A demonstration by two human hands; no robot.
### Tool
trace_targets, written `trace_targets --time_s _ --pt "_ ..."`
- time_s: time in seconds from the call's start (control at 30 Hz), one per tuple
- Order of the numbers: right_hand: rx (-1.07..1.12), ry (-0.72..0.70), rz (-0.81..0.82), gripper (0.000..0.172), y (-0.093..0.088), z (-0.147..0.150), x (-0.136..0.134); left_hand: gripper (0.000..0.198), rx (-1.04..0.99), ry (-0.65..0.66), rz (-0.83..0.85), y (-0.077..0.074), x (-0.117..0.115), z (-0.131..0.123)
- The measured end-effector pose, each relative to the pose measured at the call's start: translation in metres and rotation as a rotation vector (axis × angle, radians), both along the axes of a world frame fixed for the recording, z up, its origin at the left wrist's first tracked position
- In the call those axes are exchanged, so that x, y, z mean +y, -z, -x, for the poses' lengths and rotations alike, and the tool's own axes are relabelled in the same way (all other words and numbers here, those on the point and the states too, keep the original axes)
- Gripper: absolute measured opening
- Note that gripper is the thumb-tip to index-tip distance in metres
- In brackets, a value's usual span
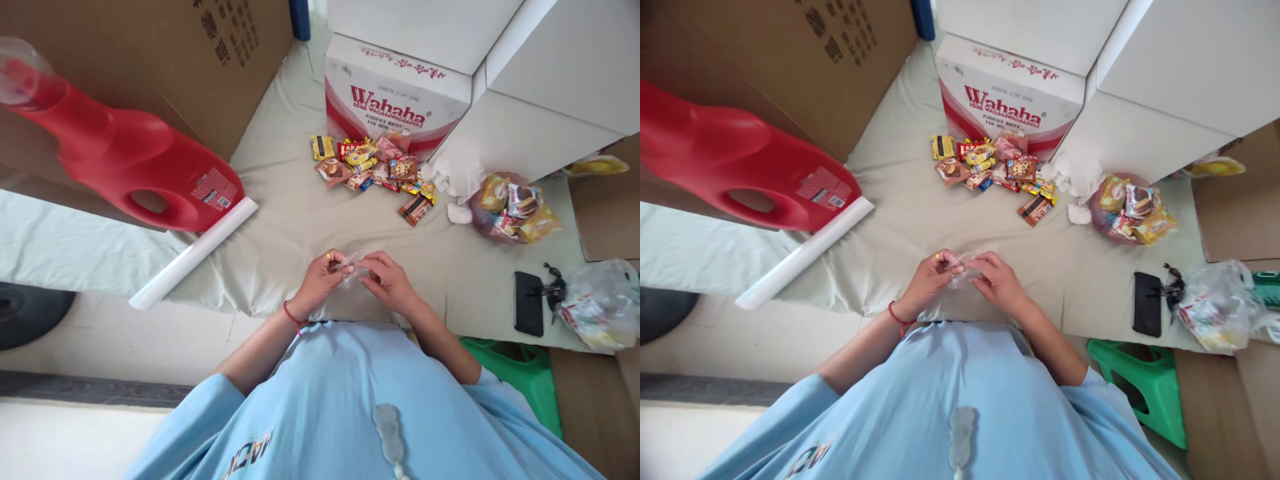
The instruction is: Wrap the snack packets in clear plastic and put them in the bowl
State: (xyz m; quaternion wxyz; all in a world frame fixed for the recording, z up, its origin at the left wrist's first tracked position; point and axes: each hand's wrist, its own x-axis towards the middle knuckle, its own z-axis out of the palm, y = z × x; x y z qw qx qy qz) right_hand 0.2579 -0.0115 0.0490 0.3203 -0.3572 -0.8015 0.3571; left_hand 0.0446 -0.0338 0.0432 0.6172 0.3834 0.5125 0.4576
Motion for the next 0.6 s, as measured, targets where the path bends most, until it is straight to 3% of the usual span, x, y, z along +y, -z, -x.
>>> trace_targets --time_s 0.1,0.23,0.33,0.4,0.53,0.6 --pt "-0.071 0.081 -0.213 0.022 0.013 0.008 -0.006 0.033 0.049 -0.226 -0.038 0.007 0.003 0.003" --pt "-0.134 0.154 -0.267 0.024 0.028 0.004 -0.023 0.044 -0.22 -0.424 0.053 0.018 0.006 0.009" --pt "-0.151 0.083 -0.076 0.023 0.033 -0.004 -0.035 0.05 -0.4 -0.452 0.1 0.021 0.008 0.012" --pt "-0.115 0.122 0.085 0.021 0.032 -0.01 -0.039 0.048 -0.416 -0.436 0.104 0.021 0.008 0.012" --pt "0.044 0.529 0.3 0.014 0.023 -0.019 -0.029 0.045 -0.388 -0.398 0.101 0.022 0.007 0.012" --pt "0.15 0.716 0.419 0.021 0.022 -0.022 -0.016 0.046 -0.395 -0.391 0.11 0.022 0.006 0.012"
